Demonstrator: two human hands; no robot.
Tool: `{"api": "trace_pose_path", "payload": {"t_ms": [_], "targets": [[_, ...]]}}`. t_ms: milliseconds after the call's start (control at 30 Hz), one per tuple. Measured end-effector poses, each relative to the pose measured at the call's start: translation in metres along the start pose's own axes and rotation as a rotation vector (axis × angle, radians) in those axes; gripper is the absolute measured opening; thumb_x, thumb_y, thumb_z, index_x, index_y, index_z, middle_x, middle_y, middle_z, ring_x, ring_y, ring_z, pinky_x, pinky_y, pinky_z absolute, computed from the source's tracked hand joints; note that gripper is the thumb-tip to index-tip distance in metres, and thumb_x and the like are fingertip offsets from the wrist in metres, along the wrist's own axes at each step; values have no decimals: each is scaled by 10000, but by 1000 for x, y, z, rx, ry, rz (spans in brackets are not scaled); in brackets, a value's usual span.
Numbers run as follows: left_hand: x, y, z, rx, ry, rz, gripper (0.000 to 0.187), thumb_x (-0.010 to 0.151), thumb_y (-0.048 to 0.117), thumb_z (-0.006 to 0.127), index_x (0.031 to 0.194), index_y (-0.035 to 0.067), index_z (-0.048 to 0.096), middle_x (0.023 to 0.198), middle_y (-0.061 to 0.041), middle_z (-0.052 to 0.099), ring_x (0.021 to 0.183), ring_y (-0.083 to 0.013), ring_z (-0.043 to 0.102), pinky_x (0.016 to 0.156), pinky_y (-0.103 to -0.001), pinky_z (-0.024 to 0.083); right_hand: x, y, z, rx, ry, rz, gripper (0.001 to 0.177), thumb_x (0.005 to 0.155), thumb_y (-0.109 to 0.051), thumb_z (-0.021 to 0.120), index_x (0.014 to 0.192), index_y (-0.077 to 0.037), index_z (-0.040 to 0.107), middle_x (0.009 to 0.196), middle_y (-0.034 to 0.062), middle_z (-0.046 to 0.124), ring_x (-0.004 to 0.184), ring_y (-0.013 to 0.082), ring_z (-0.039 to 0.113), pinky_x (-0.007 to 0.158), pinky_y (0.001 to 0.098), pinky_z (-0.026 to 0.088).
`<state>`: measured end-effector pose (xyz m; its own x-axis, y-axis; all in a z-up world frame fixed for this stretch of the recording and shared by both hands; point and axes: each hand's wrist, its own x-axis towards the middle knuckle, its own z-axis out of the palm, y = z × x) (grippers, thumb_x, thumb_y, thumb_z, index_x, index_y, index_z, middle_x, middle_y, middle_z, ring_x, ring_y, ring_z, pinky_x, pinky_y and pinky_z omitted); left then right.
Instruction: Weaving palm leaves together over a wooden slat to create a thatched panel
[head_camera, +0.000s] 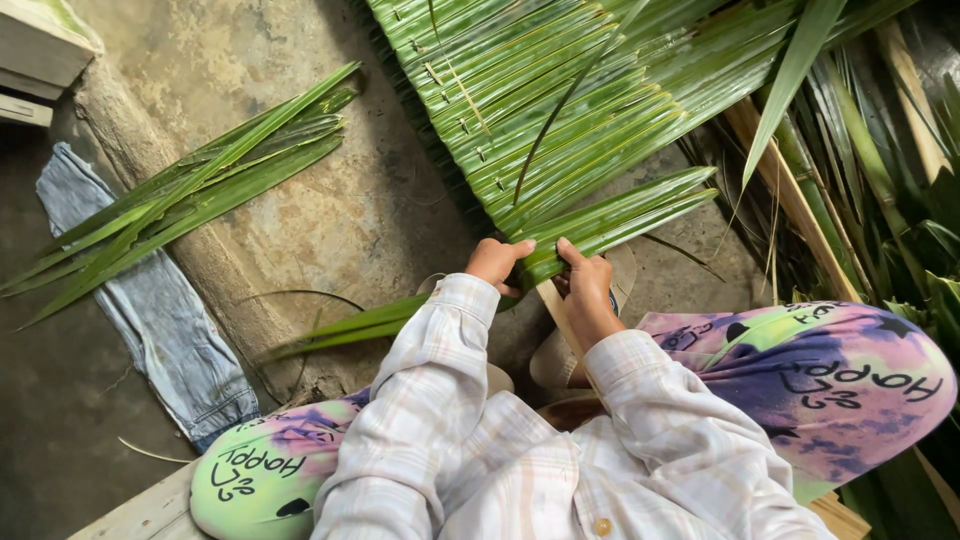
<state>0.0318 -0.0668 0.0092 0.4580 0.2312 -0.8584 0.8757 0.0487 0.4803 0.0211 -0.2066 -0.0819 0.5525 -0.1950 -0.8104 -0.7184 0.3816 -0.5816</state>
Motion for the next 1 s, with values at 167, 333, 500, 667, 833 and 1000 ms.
{"api": "trace_pose_path", "payload": {"t_ms": [167, 333, 500, 667, 833, 1000], "targets": [[48, -37, 35, -440, -23, 112, 611, 774, 96, 865, 1195, -220, 556, 1088, -361, 624, 957, -483, 684, 618, -625, 588, 13, 10, -4, 29, 9, 33, 573, 758, -288, 951, 1092, -6, 580, 890, 142, 657, 709, 300, 721, 701, 451, 618], [78, -65, 50, -667, 52, 216, 464, 620, 63, 981, 984, -61, 721, 849, -188, 728, 751, -302, 739, 601, -441, 621, 29, 18, -19, -77, 22, 18, 544, 743, -367, 957, 1012, -61, 597, 654, 56, 570, 491, 175, 612, 484, 268, 535], [107, -84, 63, -805, 75, 261, 439, 606, 3, 968, 966, -52, 723, 829, -179, 734, 717, -270, 737, 612, -407, 624, -33, -23, -15, -113, 10, 39, 619, 699, -439, 974, 954, -64, 553, 659, 36, 556, 492, 113, 542, 442, 221, 448], [52, -49, 60, -910, 73, 288, 443, 595, -23, 959, 956, -57, 704, 827, -193, 730, 721, -279, 736, 615, -424, 622, -75, -75, 8, 38, -68, 83, 586, 638, -411, 995, 939, -85, 613, 706, 38, 604, 521, 148, 589, 483, 249, 539], [82, -65, 60, -955, -10, 285, 412, 600, -38, 953, 956, -8, 746, 809, -176, 757, 676, -318, 760, 589, -412, 636, 9, -112, -27, 216, 44, -169, 948, 672, -478, 1028, 1394, -60, 578, 1445, 309, 411, 1339, 397, 454, 1148, 542, 325], [67, -61, 57, -982, -32, 292, 411, 608, -38, 945, 964, 9, 745, 829, -158, 762, 699, -305, 766, 607, -391, 644, 56, -157, -58, 144, 203, -470, 710, 620, -301, 1096, 1168, -118, 684, 1114, 132, 663, 1045, 275, 630, 947, 505, 482]]}}
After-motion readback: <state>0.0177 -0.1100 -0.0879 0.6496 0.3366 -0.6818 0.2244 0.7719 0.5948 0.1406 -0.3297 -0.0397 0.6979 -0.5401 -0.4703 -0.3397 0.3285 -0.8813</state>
